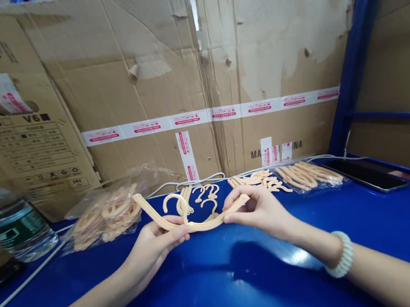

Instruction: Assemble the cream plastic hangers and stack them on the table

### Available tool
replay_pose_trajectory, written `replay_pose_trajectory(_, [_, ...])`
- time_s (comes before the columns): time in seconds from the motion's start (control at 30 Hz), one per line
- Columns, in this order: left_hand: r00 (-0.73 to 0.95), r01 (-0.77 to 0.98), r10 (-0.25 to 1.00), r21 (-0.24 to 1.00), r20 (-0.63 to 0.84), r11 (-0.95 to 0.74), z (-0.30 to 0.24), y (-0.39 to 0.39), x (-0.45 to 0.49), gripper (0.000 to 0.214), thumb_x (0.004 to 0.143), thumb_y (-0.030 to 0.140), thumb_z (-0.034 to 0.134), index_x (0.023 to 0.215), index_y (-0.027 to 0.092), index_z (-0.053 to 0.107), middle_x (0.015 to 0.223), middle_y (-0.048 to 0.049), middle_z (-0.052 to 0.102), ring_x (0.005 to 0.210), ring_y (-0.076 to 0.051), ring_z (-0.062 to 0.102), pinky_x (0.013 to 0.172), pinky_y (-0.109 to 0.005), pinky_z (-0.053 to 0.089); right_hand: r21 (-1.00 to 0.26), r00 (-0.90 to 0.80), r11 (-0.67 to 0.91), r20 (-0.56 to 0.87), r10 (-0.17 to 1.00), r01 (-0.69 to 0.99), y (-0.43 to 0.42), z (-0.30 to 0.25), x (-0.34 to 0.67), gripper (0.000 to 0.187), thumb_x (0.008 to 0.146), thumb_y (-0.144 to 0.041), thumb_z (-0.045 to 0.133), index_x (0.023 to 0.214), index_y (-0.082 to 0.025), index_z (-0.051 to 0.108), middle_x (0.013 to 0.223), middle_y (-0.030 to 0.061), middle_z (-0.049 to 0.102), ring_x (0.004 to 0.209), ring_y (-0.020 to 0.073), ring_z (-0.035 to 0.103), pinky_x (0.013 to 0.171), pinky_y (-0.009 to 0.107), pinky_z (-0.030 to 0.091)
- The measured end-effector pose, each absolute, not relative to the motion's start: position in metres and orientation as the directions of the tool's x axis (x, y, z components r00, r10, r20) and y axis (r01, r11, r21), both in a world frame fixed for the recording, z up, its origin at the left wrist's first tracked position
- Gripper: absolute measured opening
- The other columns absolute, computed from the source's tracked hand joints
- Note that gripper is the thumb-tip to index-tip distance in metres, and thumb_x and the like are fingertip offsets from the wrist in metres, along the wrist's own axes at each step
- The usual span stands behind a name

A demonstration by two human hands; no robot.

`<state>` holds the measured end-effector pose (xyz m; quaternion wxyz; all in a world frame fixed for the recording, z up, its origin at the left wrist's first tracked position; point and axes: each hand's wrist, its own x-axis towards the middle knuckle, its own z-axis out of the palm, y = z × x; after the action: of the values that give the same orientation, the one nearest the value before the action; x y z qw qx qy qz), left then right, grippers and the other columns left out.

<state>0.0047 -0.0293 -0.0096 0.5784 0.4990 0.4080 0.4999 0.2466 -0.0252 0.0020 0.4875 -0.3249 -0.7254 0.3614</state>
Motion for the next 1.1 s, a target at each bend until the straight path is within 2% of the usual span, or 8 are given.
replay_pose_trajectory(0.13, [0.171,-0.21,0.985,0.977,0.008,0.028,-0.005,-0.016,-0.006,0.032,0.054,0.024,0.089,0.076,0.011,0.07,0.07,-0.0035,0.069,0.067,-0.014,0.065,0.069,-0.025,0.054,-0.503,-0.543,0.747,0.515,0.663,0.435,-0.01,0.013,0.275,0.012,0.082,-0.032,0.069,0.081,-0.02,0.068,0.079,0.0037,0.07,0.073,0.0182,0.063,0.069,0.03,0.048])
replay_pose_trajectory(0.2, [0.144,-0.206,0.988,0.978,0.047,-0.017,-0.006,-0.009,-0.013,0.03,0.057,0.025,0.088,0.077,0.012,0.069,0.07,-0.0024,0.069,0.067,-0.013,0.065,0.07,-0.025,0.054,-0.345,-0.604,0.757,0.459,0.652,0.554,-0.005,0.015,0.283,0.006,0.083,-0.026,0.066,0.083,-0.02,0.067,0.079,0.0024,0.07,0.071,0.0171,0.063,0.066,0.028,0.045])
replay_pose_trajectory(0.3, [0.122,-0.173,0.988,0.982,0.09,-0.068,-0.006,0.002,-0.023,0.028,0.058,0.025,0.087,0.076,0.014,0.069,0.071,-0.0017,0.069,0.067,-0.013,0.065,0.07,-0.024,0.054,-0.251,-0.635,0.724,0.355,0.686,0.642,-0.001,0.016,0.29,0.003,0.079,-0.018,0.068,0.079,-0.019,0.066,0.076,0.0006,0.068,0.068,0.0158,0.061,0.063,0.026,0.042])
replay_pose_trajectory(0.53, [0.196,0.15,0.949,0.949,0.248,-0.278,-0.006,0.01,-0.034,0.018,0.058,0.022,0.083,0.066,0.015,0.068,0.062,0.0008,0.065,0.059,-0.013,0.057,0.057,-0.021,0.043,-0.244,-0.626,0.656,0.194,0.755,0.714,0.003,0.02,0.297,0.013,0.069,-0.015,0.078,0.069,-0.019,0.065,0.073,0.0001,0.065,0.068,0.0171,0.059,0.062,0.026,0.04])
replay_pose_trajectory(0.63, [0.29,0.35,0.879,0.813,0.379,-0.466,-0.009,0.011,-0.038,0.016,0.064,0.026,0.079,0.067,0.017,0.067,0.069,-0.0009,0.065,0.063,-0.015,0.058,0.061,-0.024,0.043,-0.245,-0.607,0.622,0.142,0.782,0.744,0.003,0.019,0.298,0.014,0.068,-0.015,0.079,0.067,-0.018,0.065,0.073,0.0005,0.066,0.069,0.0176,0.06,0.061,0.026,0.04])
replay_pose_trajectory(0.8, [0.484,0.468,0.694,0.513,0.533,-0.72,-0.015,0.012,-0.043,0.014,0.07,0.027,0.076,0.067,0.018,0.066,0.09,-0.0061,0.068,0.089,-0.022,0.061,0.083,-0.034,0.045,-0.19,-0.558,0.564,0.091,0.825,0.804,0.004,0.019,0.298,0.013,0.066,-0.014,0.08,0.068,-0.018,0.067,0.075,0.0013,0.065,0.07,0.0184,0.059,0.061,0.026,0.039])
replay_pose_trajectory(0.97, [0.577,0.488,0.6,0.355,0.553,-0.797,-0.019,0.009,-0.041,0.005,0.079,0.022,0.066,0.082,0.019,0.066,0.092,-0.0053,0.068,0.09,-0.021,0.06,0.084,-0.037,0.046,-0.228,-0.543,0.536,0.032,0.839,0.813,0.003,0.022,0.296,0.012,0.071,-0.02,0.076,0.08,-0.016,0.068,0.078,0.0023,0.066,0.071,0.018,0.059,0.06,0.025,0.038])
replay_pose_trajectory(1.1, [0.642,0.515,0.592,0.299,0.487,-0.803,-0.021,0.007,-0.041,0.024,0.082,0.027,0.066,0.106,0.021,0.067,0.106,-0.0068,0.068,0.099,-0.023,0.059,0.089,-0.04,0.046,-0.204,-0.533,0.528,0.036,0.845,0.824,0.0,0.021,0.292,0.023,0.076,-0.033,0.073,0.092,-0.017,0.068,0.078,0.0026,0.065,0.068,0.0177,0.057,0.059,0.026,0.036])
